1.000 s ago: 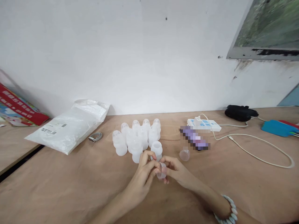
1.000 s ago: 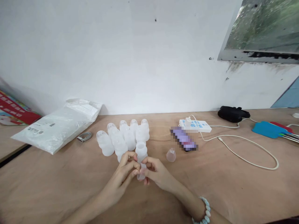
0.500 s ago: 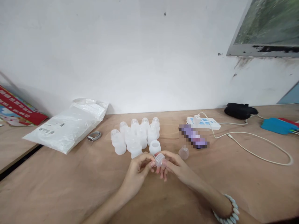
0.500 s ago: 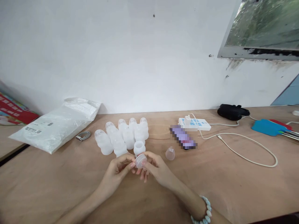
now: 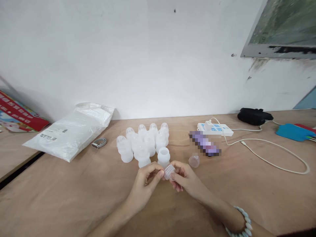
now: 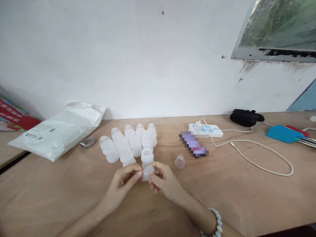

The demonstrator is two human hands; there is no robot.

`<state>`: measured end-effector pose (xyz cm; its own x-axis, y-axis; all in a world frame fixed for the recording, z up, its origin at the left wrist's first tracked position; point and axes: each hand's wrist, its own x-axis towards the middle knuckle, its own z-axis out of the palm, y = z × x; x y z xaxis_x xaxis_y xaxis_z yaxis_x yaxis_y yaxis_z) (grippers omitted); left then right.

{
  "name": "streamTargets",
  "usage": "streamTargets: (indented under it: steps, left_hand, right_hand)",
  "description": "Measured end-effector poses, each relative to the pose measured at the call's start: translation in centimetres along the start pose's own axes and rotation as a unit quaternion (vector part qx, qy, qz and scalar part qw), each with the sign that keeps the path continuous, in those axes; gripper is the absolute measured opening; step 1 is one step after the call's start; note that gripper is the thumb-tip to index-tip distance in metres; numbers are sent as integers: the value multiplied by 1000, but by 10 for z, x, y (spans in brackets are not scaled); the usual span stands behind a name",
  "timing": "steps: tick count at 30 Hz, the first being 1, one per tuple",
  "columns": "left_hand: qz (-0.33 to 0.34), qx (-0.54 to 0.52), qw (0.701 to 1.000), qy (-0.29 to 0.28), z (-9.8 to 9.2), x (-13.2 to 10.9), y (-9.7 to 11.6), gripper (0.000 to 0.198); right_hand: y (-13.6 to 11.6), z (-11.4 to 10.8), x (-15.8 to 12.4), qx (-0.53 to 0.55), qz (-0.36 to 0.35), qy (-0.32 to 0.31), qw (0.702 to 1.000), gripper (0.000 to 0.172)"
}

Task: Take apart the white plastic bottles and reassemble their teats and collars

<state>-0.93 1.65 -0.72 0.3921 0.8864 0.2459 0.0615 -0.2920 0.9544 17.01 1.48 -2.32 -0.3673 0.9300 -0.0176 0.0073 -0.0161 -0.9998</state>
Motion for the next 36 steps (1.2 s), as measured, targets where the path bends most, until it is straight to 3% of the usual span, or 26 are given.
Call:
streamTargets:
  steps: [7, 13, 18, 24, 27, 30, 33, 36]
  left_hand:
    - [-132, -100, 981, -98, -7, 12, -7, 41]
    - [-170, -99, 966, -168, -13, 12, -9, 24]
    - [-177, -102, 964, -168, -11, 8, -15, 20]
    - [-126, -62, 973, -181, -6, 4, -6, 17]
    - [-64, 56, 986, -146, -3, 2, -3, 16]
    - [15, 189, 974, -126, -1, -3, -2, 21]
    - [72, 246, 961, -107, 2, -8, 2, 19]
    - [95, 281, 950, -95, 5, -9, 5, 18]
  right_hand:
    - [7, 2, -1, -35, 20, -23, 999, 13]
    - [4, 4, -3, -61, 38, -41, 997, 7]
    - [6, 5, -6, -78, 54, -57, 994, 8]
    - [3, -7, -5, -15, 88, -160, 983, 18]
    - [-2, -11, -4, 36, 90, -208, 973, 35]
    - [-2, -7, -5, 41, 53, -165, 984, 40]
    - [0, 1, -6, -1, -8, -101, 995, 32]
    - [-2, 4, -6, -67, -54, -79, 993, 21]
